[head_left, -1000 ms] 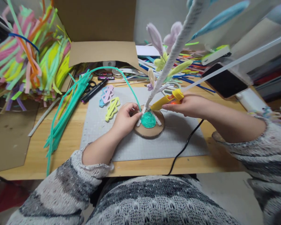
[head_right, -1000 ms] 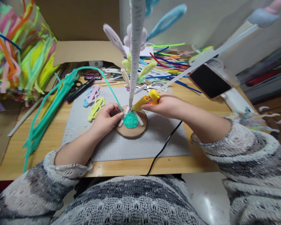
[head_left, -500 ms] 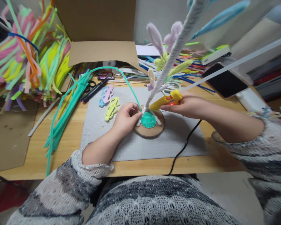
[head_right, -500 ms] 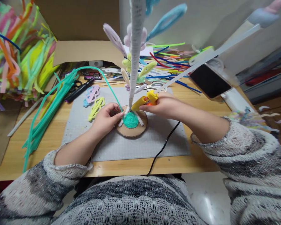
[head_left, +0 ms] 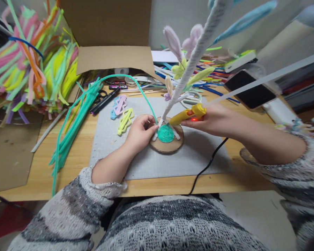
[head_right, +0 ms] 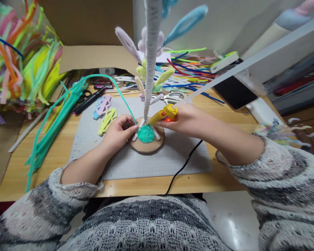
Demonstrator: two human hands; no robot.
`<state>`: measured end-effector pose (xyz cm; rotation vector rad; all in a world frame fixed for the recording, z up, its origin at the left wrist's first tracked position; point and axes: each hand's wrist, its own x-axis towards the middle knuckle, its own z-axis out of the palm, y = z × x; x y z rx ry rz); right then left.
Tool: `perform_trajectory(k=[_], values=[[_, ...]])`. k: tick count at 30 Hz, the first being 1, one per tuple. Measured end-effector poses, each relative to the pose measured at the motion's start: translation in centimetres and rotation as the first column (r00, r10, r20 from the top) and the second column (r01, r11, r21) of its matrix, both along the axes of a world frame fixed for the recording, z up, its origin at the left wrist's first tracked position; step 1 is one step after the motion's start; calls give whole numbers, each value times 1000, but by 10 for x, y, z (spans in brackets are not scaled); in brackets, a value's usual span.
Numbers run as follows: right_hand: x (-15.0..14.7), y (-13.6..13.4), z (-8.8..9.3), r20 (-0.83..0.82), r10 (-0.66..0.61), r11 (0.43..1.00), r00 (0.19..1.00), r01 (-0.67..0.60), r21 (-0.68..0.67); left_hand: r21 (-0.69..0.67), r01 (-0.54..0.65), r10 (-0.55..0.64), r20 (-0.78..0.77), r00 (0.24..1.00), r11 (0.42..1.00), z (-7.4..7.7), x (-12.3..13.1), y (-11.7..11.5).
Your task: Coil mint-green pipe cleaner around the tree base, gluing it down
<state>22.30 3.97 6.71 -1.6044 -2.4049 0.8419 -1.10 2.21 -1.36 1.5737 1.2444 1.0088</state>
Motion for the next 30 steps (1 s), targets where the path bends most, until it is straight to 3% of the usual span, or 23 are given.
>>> perform_trajectory(k=[3, 11, 15, 19, 26, 30], values=[[5, -2, -2, -56, 74, 997, 996, -73, 14, 14, -3, 3, -18, 1000, 1000, 1, 0, 0], [4, -14, 11, -8, 30, 999, 1000, -29, 18, 13, 1, -1, -13, 1000, 1000, 0, 0, -1], [6, -12, 6, -1, -15, 999, 1000, 15, 46, 17, 1, -1, -19, 1000, 1000, 0, 0, -1], [6, -10, 2, -37, 18, 1000, 999, -17, 21, 30, -2, 2, -21, 1000, 1000, 0, 0, 0], [-4, -19, 15, 221, -73, 997, 973, 76, -4, 18, 3, -3, -23, 1000, 1000, 1, 0, -1], [-2, -22, 15, 270, -80, 997, 960, 80, 10, 22, 5, -4, -16, 1000, 1000, 1, 0, -1]])
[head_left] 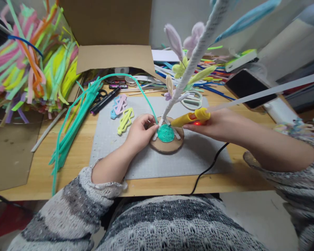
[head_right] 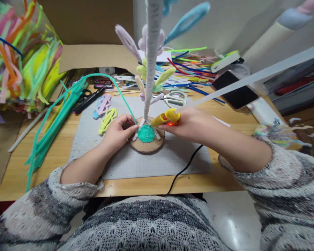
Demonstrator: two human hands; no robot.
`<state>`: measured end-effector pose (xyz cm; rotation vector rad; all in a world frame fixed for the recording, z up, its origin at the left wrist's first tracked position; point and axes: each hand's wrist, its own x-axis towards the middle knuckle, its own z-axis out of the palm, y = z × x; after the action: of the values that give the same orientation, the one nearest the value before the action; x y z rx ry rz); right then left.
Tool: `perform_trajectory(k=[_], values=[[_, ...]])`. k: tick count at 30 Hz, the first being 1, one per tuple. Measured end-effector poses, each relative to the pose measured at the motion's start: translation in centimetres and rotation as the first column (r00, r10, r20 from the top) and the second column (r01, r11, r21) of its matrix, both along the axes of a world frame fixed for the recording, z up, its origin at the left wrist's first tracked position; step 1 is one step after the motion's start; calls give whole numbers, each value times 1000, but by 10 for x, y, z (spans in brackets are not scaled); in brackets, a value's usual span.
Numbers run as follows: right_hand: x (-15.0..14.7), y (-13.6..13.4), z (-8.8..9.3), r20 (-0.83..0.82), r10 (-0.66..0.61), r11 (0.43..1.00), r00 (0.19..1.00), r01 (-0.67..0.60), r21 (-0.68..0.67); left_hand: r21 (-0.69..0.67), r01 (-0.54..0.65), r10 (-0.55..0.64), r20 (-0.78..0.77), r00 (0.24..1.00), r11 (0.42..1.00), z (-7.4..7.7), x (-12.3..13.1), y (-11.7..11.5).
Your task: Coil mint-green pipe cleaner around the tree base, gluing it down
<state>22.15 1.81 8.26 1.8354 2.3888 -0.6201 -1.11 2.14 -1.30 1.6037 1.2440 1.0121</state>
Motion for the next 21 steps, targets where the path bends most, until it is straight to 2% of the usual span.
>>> perform_trajectory(k=[6, 14, 18, 21], values=[[5, -2, -1, -62, 68, 997, 996, -65, 47, 11, 2, -2, 8, 1000, 1000, -1, 0, 1], [13, -3, 0, -94, -11, 1000, 995, 11, 2, -3, -3, 3, 10, 1000, 1000, 0, 1, 0], [15, -3, -1, -209, -74, 997, 975, 68, -34, -15, -2, 2, 4, 1000, 1000, 0, 1, 0], [15, -3, -4, -286, -74, 997, 955, 60, -56, -16, 2, -1, 20, 1000, 1000, -1, 0, 1]])
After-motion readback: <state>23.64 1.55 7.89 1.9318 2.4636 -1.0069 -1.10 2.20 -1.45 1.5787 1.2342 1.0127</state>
